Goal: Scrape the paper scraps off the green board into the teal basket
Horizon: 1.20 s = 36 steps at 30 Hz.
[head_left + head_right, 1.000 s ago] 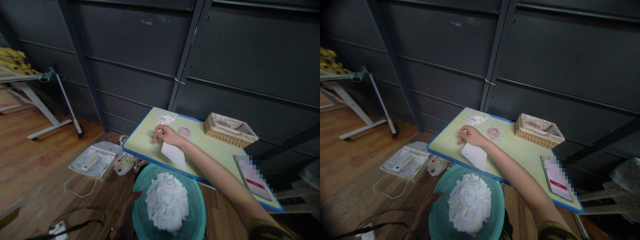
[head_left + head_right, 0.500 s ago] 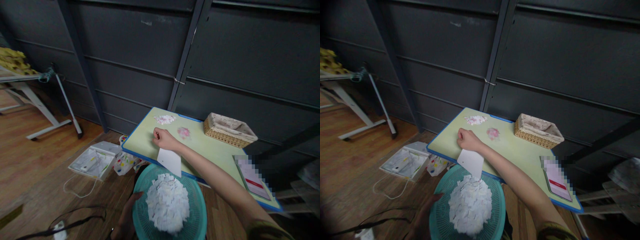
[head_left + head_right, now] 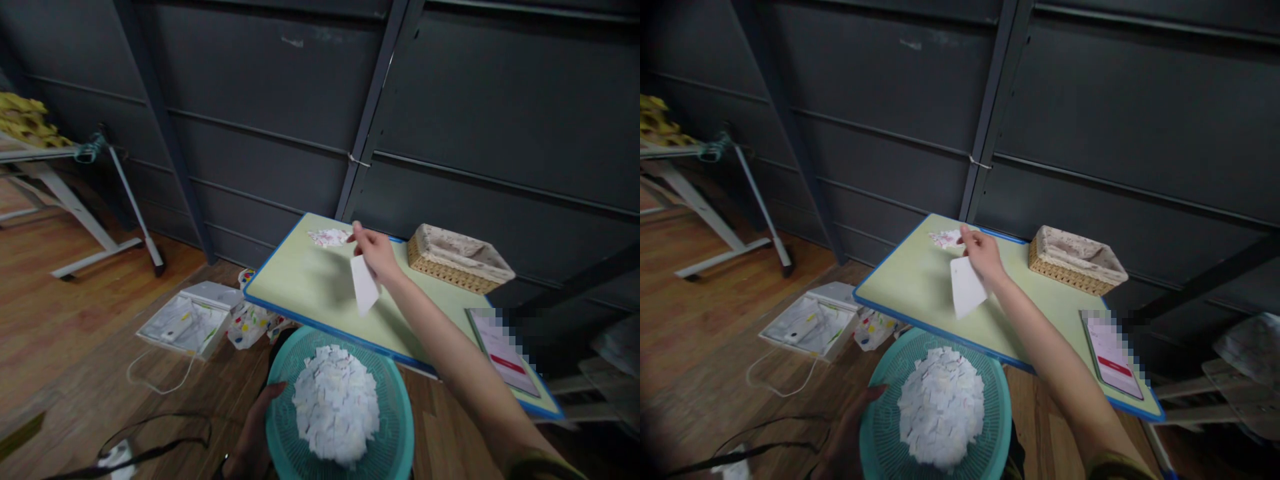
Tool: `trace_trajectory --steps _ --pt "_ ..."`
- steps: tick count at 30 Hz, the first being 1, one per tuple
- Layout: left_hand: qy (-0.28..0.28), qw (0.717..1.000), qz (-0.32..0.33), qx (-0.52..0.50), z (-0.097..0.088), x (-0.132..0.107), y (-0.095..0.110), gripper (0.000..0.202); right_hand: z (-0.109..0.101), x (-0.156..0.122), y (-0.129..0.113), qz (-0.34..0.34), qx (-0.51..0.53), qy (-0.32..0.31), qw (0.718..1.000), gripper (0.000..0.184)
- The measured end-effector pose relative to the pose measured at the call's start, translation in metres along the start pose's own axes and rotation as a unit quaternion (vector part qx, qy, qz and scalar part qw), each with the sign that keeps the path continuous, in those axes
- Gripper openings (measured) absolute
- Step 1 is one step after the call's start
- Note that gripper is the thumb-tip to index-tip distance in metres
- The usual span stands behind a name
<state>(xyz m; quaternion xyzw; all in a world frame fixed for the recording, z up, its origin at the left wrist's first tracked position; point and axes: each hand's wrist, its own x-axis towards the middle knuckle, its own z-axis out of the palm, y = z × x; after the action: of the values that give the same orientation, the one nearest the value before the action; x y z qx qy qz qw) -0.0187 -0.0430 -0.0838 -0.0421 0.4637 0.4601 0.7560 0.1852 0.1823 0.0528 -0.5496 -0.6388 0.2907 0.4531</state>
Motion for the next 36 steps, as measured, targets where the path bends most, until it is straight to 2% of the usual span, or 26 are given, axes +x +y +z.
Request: trace_trajectory --steps 2,4,7,10,12,16,18,20,22,24,26,29,31,33,36 --pt "-0.018 1.000 0.009 0.011 -0.002 0.003 -0.002 0.014 -0.024 0.003 0.012 -0.002 -0.066 0.119 0.991 0.065" --pt "-0.029 0.999 0.010 0.017 -0.001 0.004 -0.004 0.012 -0.044 -0.002 0.026 -0.016 -0.138 0.195 0.971 0.067" --pt "-0.026 0.999 -0.006 0.020 0.000 0.005 -0.005 0.015 -0.061 -0.023 0.045 -0.036 -0.201 0.269 0.941 0.064" --pt "-0.017 0.999 -0.016 0.033 0.001 0.006 -0.006 0.017 -0.068 -0.048 0.066 -0.088 -0.262 0.309 0.910 0.057" --pt "-0.013 0.999 -0.009 0.039 0.001 0.006 -0.008 0.017 -0.070 -0.063 0.079 -0.168 -0.320 0.285 0.888 0.050" --pt "-0.005 0.999 0.023 0.035 0.002 0.004 -0.010 0.015 -0.075 -0.090 0.091 -0.362 -0.376 0.139 0.841 0.037" --pt "-0.006 0.999 0.017 0.031 0.004 0.003 -0.011 0.013 -0.079 -0.100 0.087 -0.398 -0.378 0.082 0.832 0.028" --pt "-0.002 0.999 0.022 0.032 0.004 0.002 -0.011 0.013 -0.086 -0.105 0.078 -0.380 -0.387 0.043 0.839 0.025" --pt "0.005 0.999 0.038 0.038 0.003 0.002 -0.011 0.014 -0.096 -0.104 0.067 -0.330 -0.396 0.030 0.856 0.028" --pt "0.008 0.998 0.039 0.046 0.001 0.002 -0.012 0.015 -0.107 -0.096 0.058 -0.268 -0.397 0.059 0.876 0.037" --pt "0.012 0.997 0.061 0.051 -0.001 0.003 -0.012 0.015 -0.117 -0.085 0.052 -0.205 -0.390 0.117 0.890 0.046" --pt "0.028 0.994 0.084 0.060 -0.002 0.007 -0.012 0.011 -0.119 -0.072 0.045 -0.138 -0.359 0.167 0.908 0.052" --pt "0.035 0.996 0.037 0.071 -0.004 0.012 -0.012 0.006 -0.109 -0.069 0.040 -0.118 -0.328 0.157 0.924 0.051" --pt "0.046 0.996 0.009 0.079 -0.009 0.018 -0.013 0.002 -0.089 -0.068 0.036 -0.111 -0.301 0.135 0.937 0.048" --pt "0.055 0.994 0.065 0.063 -0.017 0.024 -0.017 0.006 -0.049 -0.062 0.032 -0.099 -0.274 0.106 0.951 0.041"
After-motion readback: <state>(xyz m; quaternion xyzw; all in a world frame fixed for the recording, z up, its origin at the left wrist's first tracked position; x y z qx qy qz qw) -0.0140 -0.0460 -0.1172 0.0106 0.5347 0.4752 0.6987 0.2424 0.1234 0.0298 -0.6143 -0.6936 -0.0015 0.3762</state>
